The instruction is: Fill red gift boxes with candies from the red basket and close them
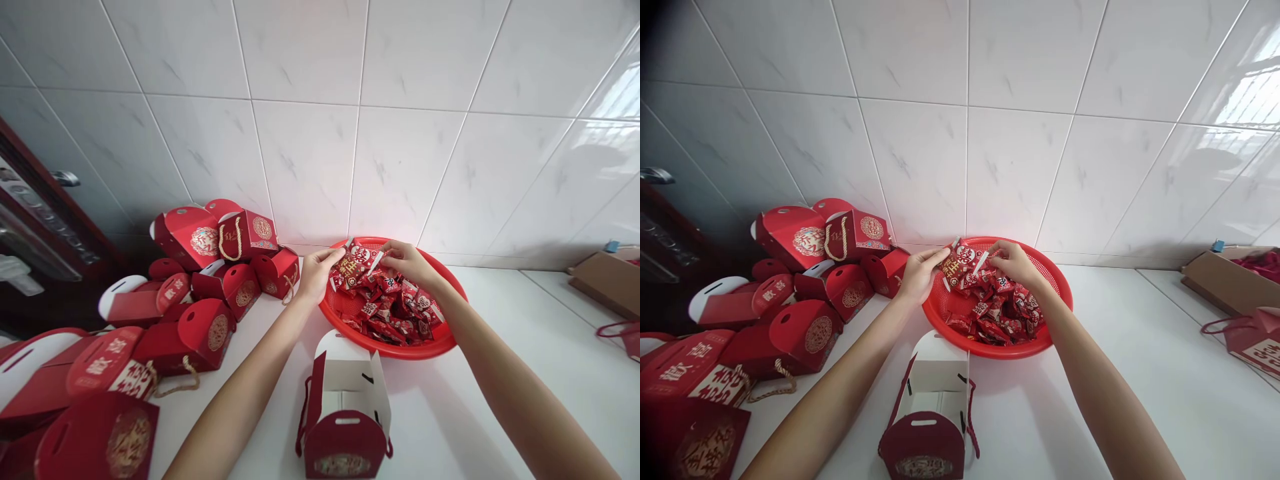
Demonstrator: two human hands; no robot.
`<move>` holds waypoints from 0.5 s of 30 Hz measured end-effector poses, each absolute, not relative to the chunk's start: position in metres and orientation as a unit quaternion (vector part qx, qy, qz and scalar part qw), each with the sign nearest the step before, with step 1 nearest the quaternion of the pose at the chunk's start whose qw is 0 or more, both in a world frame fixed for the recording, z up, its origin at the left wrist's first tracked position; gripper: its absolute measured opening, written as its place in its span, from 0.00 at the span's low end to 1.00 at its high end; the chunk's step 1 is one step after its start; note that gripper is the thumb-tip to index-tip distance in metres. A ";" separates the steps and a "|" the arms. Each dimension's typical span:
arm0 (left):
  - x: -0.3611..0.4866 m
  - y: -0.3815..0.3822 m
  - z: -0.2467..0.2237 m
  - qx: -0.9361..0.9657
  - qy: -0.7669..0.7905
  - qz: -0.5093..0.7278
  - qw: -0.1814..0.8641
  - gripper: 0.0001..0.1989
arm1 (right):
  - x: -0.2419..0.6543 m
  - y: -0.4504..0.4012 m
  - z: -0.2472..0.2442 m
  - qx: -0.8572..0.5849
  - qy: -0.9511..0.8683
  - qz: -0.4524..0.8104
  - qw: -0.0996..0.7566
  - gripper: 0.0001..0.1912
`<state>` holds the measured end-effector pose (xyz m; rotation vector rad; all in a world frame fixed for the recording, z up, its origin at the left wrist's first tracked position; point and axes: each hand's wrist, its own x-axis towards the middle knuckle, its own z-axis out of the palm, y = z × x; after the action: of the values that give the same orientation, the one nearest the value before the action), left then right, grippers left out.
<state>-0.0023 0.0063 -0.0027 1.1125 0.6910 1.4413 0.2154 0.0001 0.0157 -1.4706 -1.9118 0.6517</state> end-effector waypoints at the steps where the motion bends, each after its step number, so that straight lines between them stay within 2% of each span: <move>1: -0.002 0.006 -0.003 0.469 0.292 0.615 0.563 0.20 | 0.216 -0.002 0.016 -0.561 -0.726 0.252 0.307 0.08; 4: -0.002 0.006 -0.002 0.465 0.290 0.617 0.564 0.20 | 0.218 -0.007 0.018 -0.570 -0.738 0.265 0.247 0.06; 9: -0.002 0.006 -0.003 0.470 0.292 0.611 0.566 0.21 | 0.227 -0.015 0.010 -0.563 -0.764 0.311 0.053 0.07; 11: -0.002 0.006 -0.003 0.472 0.293 0.609 0.567 0.20 | 0.227 -0.020 0.004 -0.562 -0.769 0.306 0.001 0.09; 13: -0.002 0.006 -0.003 0.473 0.295 0.606 0.568 0.20 | 0.223 -0.024 -0.001 -0.563 -0.773 0.290 -0.020 0.14; 15: -0.001 0.005 -0.002 0.473 0.296 0.603 0.571 0.19 | 0.217 -0.028 -0.002 -0.562 -0.780 0.273 -0.016 0.27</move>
<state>-0.0015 0.0052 -0.0024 1.1096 0.6940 1.4148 0.2171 -0.0278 -0.0022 -1.7850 -2.4780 0.8669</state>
